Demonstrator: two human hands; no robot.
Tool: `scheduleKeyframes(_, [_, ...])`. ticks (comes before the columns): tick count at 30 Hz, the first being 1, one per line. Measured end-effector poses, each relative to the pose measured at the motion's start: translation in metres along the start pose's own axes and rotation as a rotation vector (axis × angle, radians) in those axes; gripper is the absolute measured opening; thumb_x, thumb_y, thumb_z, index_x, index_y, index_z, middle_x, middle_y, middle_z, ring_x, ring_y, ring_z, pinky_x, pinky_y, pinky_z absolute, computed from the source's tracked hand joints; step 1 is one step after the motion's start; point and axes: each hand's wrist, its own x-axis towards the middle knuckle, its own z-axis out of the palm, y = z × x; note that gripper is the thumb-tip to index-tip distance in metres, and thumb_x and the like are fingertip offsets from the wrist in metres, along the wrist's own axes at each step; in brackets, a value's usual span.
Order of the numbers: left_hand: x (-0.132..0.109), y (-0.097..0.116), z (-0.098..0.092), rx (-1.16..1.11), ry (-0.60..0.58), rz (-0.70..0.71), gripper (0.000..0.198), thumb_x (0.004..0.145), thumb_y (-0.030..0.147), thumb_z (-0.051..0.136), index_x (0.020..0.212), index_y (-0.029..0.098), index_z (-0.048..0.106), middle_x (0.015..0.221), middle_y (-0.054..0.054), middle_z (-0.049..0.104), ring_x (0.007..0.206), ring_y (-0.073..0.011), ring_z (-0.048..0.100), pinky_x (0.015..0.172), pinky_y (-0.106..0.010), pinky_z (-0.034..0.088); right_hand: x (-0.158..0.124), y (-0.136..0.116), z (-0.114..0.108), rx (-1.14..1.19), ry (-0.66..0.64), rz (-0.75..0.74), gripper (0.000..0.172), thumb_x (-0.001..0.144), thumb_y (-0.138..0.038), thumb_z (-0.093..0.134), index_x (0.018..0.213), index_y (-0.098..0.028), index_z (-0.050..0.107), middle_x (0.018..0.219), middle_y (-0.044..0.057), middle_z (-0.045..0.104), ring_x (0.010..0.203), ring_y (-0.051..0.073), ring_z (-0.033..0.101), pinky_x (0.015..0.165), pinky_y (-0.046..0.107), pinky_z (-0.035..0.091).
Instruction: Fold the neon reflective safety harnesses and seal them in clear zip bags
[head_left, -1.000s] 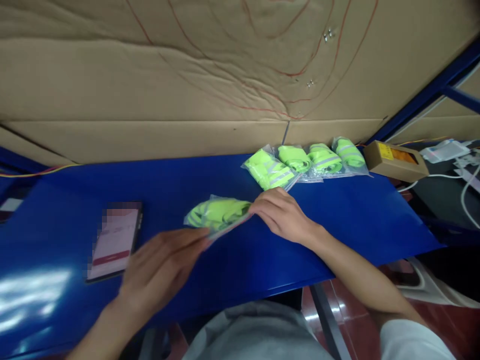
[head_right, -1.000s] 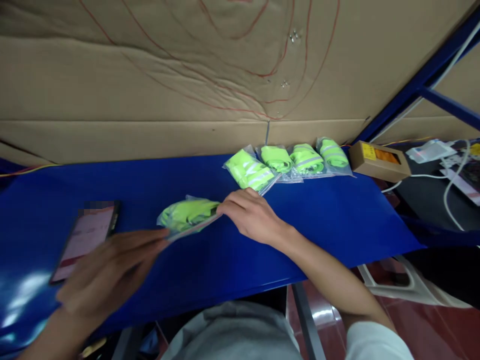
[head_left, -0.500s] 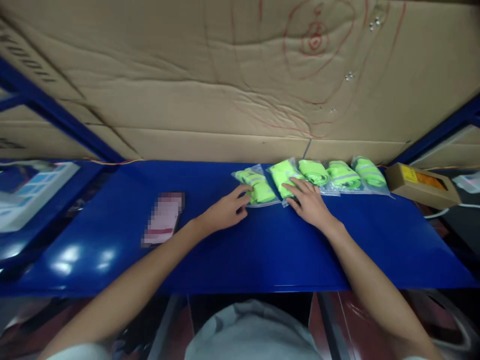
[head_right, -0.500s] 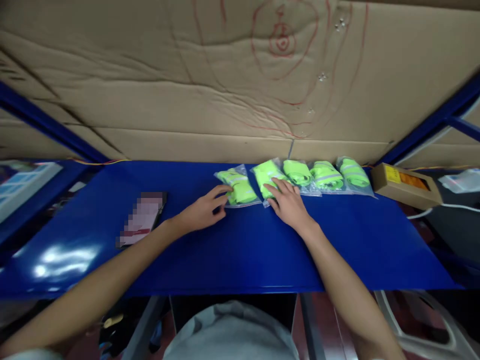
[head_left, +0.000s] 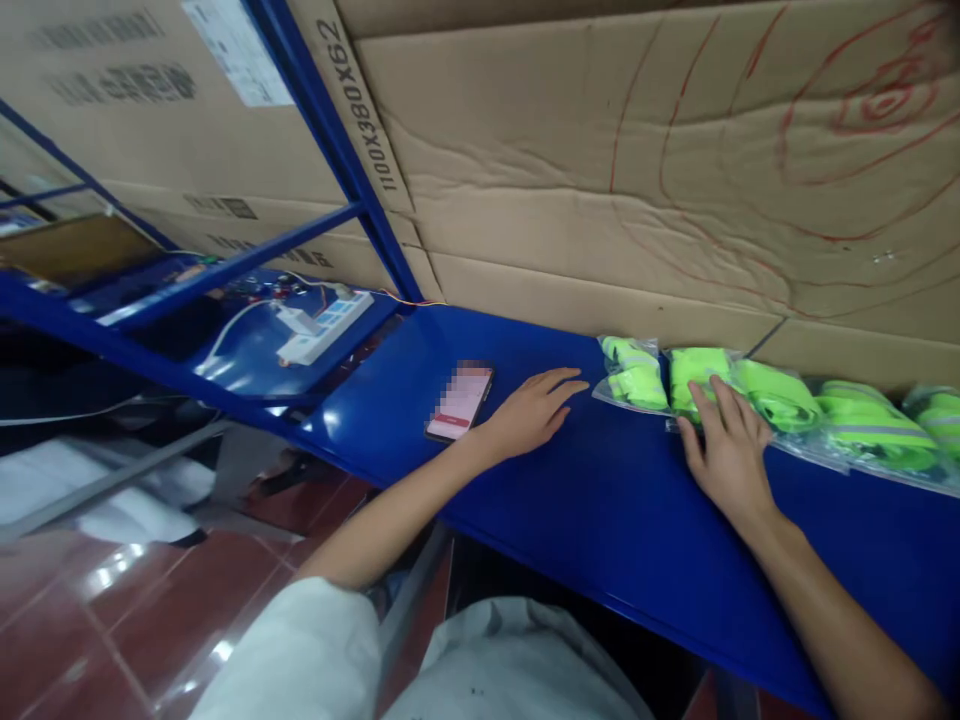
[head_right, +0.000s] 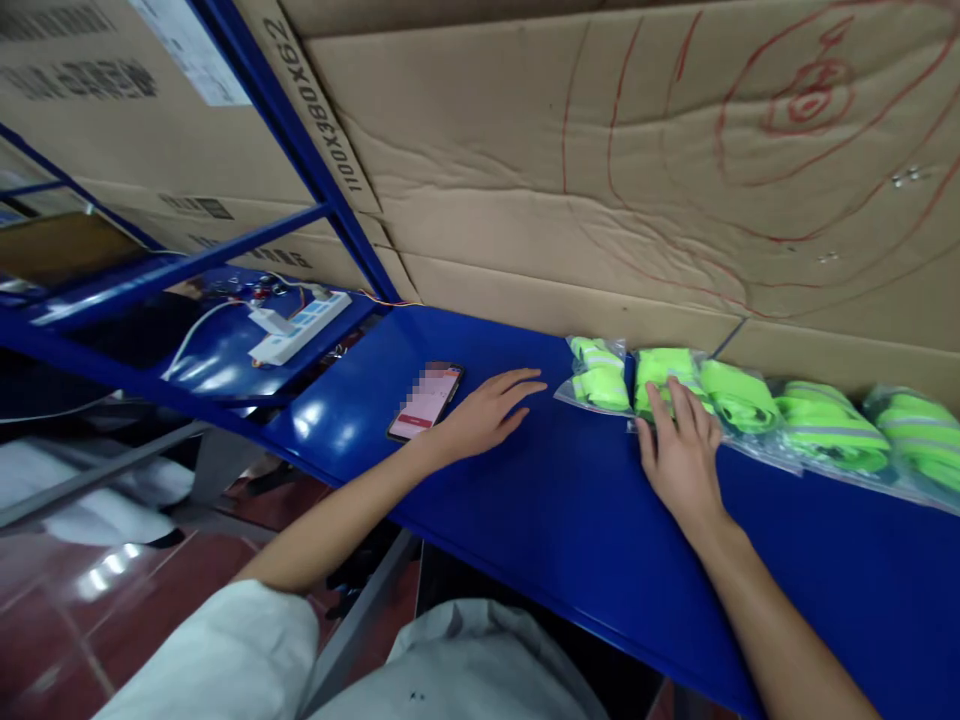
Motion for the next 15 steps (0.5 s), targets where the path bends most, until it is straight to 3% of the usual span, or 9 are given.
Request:
scheduleKeyframes(3, [-0.021, 0.011, -0.016, 0.041, 0.014, -0.105, 0.019, 0.107, 0.025, 0.041, 0.116, 0.019, 0.057, 0.117, -0.009, 0.069, 0.108, -0.0201, 0.068, 0.095, -0.036, 0.054, -0.002, -0.011, -0.004, 0.227, -0.034, -0.127, 0.031, 0.103, -0.028, 0.052, 0.13, -0.018, 0.064, 0.126, 0.012, 0.071, 0.115, 0.028, 0.067, 0.103, 0.044, 0.05])
scheduleKeyframes(6, [-0.02, 0.019, -0.012, 0.08, -0.064, -0.094, 0.022, 0.109, 0.027, 0.036, 0.109, 0.019, 0.057, 0.098, -0.003, 0.072, 0.084, -0.0176, 0.069, 0.079, -0.033, 0.051, -0.007, -0.026, -0.005, 0.387, -0.286, -0.254, 0.022, 0.105, -0.026, 0.049, 0.118, -0.022, 0.066, 0.109, 0.006, 0.076, 0.095, 0.02, 0.072, 0.09, 0.035, 0.056])
scheduleKeyframes(9, [-0.004, 0.025, 0.006, 0.102, -0.114, -0.025, 0.029, 0.109, 0.033, 0.036, 0.101, 0.018, 0.06, 0.088, -0.003, 0.071, 0.077, -0.0194, 0.068, 0.073, -0.033, 0.048, -0.009, -0.037, -0.006, 0.417, -0.491, -0.255, 0.024, 0.106, -0.029, 0.046, 0.119, -0.023, 0.065, 0.113, 0.005, 0.075, 0.1, 0.021, 0.072, 0.09, 0.037, 0.056])
scheduleKeyframes(15, [0.011, 0.02, 0.035, 0.09, -0.137, 0.091, 0.032, 0.108, 0.033, 0.041, 0.09, 0.017, 0.063, 0.085, -0.005, 0.07, 0.078, -0.0208, 0.068, 0.075, -0.034, 0.049, -0.005, -0.042, -0.016, 0.45, -0.543, -0.172, 0.024, 0.106, -0.028, 0.047, 0.12, -0.024, 0.065, 0.11, 0.005, 0.074, 0.101, 0.021, 0.07, 0.092, 0.036, 0.054])
